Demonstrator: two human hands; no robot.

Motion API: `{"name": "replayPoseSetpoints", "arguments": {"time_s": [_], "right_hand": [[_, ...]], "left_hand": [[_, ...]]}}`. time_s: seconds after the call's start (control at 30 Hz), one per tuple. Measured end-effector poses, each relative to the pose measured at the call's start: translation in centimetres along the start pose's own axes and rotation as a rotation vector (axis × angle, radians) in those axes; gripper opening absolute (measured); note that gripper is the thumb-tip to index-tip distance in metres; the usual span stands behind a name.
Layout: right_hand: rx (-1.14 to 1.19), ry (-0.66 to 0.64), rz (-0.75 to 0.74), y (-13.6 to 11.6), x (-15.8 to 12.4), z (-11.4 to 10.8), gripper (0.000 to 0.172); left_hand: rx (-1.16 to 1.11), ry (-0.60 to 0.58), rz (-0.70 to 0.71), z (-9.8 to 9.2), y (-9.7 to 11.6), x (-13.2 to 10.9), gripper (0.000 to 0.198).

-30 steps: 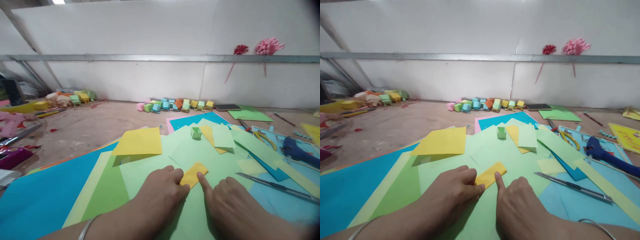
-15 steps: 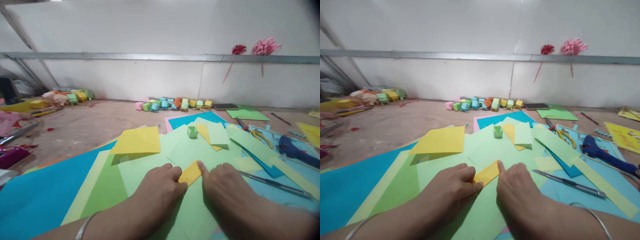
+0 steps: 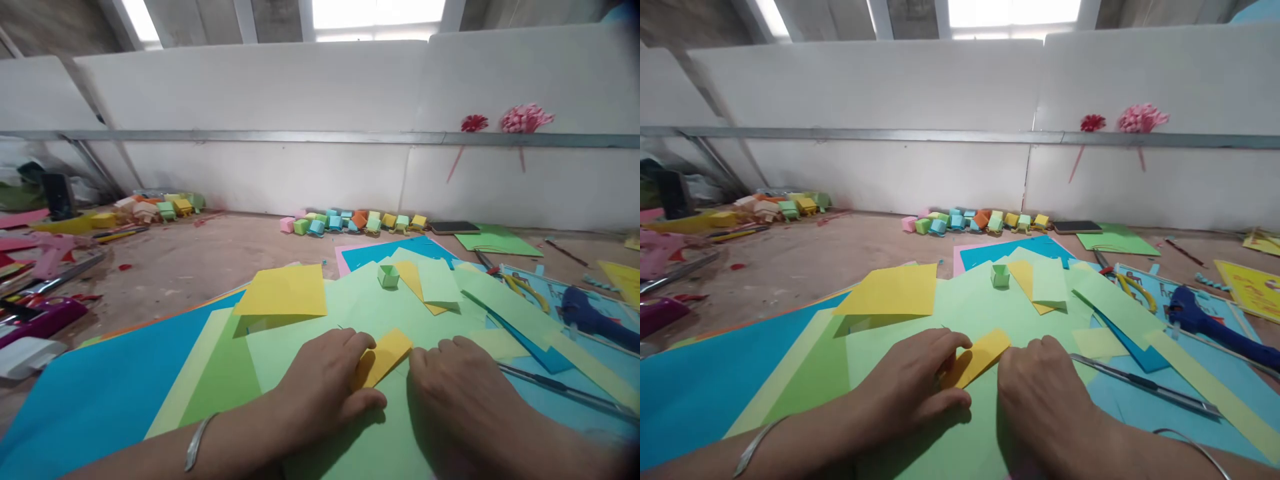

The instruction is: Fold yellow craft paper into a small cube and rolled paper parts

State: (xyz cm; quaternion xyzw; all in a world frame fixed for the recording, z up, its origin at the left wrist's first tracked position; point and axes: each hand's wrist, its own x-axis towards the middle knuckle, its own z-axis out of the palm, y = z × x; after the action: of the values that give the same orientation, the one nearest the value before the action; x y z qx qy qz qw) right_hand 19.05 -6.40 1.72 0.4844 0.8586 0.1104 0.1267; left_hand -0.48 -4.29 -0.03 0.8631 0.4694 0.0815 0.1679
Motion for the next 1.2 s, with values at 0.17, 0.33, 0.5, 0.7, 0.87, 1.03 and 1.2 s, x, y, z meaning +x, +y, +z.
{"name": "replayPoseSetpoints", "arguments": {"time_s": [0.17, 0.33, 0.5, 0.7, 0.87, 1.03, 1.2], "right_hand": [[-0.104, 0.253, -0.075, -0.1, -0.1, 1.3, 0.031], [-0.073, 0.519, -0.101, 0.1, 0.6, 2.1, 0.016], [0.061, 0.536, -0.156, 1.0, 2.2, 3.3, 0.017], [0.278, 0.407, -0.139, 1.3, 3.4, 4.0, 0.016], [0.494, 0.322, -0.029, 1.0, 3.5, 3.6, 0.016], [0.397, 0.375, -0.080, 1.3, 2.4, 2.0, 0.026], [0.109, 0.417, -0.289, 0.7, 0.0, 1.7, 0.013]], "left_hand": [[-0.038, 0.031, -0.022, 0.2, 0.3, -0.3, 0.032], [-0.134, 0.017, -0.023, -0.2, -0.1, -0.1, 0.033], [-0.232, 0.043, -0.096, -0.8, -0.7, 0.7, 0.033], [-0.098, 0.073, -0.112, -0.9, -1.2, 1.2, 0.014], [-0.092, 0.079, -0.069, -0.7, -1.4, 1.3, 0.019], [-0.125, 0.082, -0.061, -0.6, -1.6, 1.3, 0.023], [-0.111, 0.092, -0.085, -0.9, -1.4, 1.3, 0.021]]}}
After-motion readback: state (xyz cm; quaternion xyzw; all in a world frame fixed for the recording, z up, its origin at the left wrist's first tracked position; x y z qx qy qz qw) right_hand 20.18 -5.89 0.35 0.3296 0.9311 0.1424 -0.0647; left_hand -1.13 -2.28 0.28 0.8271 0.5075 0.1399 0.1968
